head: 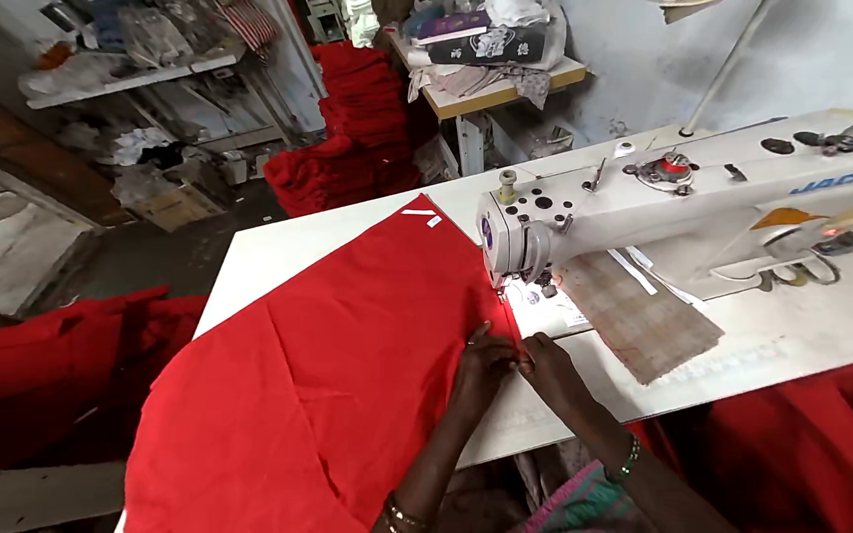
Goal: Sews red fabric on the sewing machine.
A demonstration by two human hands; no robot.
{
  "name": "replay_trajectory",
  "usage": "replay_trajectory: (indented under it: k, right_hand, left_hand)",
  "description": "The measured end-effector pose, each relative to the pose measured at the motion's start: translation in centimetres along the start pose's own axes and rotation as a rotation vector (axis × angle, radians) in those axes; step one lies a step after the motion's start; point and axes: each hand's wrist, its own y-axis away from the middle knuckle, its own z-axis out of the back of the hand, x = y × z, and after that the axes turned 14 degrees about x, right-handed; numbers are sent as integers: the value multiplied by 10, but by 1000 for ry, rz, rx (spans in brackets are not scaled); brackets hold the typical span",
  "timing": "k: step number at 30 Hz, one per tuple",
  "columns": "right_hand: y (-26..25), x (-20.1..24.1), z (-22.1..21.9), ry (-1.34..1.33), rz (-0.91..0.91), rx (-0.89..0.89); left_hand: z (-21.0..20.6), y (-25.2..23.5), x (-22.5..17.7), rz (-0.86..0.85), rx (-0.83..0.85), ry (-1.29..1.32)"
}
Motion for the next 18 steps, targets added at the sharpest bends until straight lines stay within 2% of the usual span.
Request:
replay_trajectory:
  k: [3, 5, 6, 8, 11, 15, 18]
  right_hand:
    - [4, -5, 13, -112, -23, 138]
    - [3, -15, 14, -167, -3, 174]
    - [1, -20, 12, -160, 23, 161]
    - [-7, -34, -1, -86, 160, -19]
    - [-24, -37, -3, -17, 228, -104]
    - [-45, -31, 18, -108, 24, 56]
    - [-60, -29, 40, -184, -77, 321]
  left_hand:
    - [-7, -10, -1, -78, -22, -265]
    - [-5, -13, -2, -25, 25, -206]
    - [0, -15, -2, 20, 56, -115]
    - [9, -19, 2, 80, 114, 25]
    - [17, -28, 12, 26, 119, -43]
    - [16, -43, 21, -116, -4, -135]
    - [19, -48, 20, -55, 1, -45]
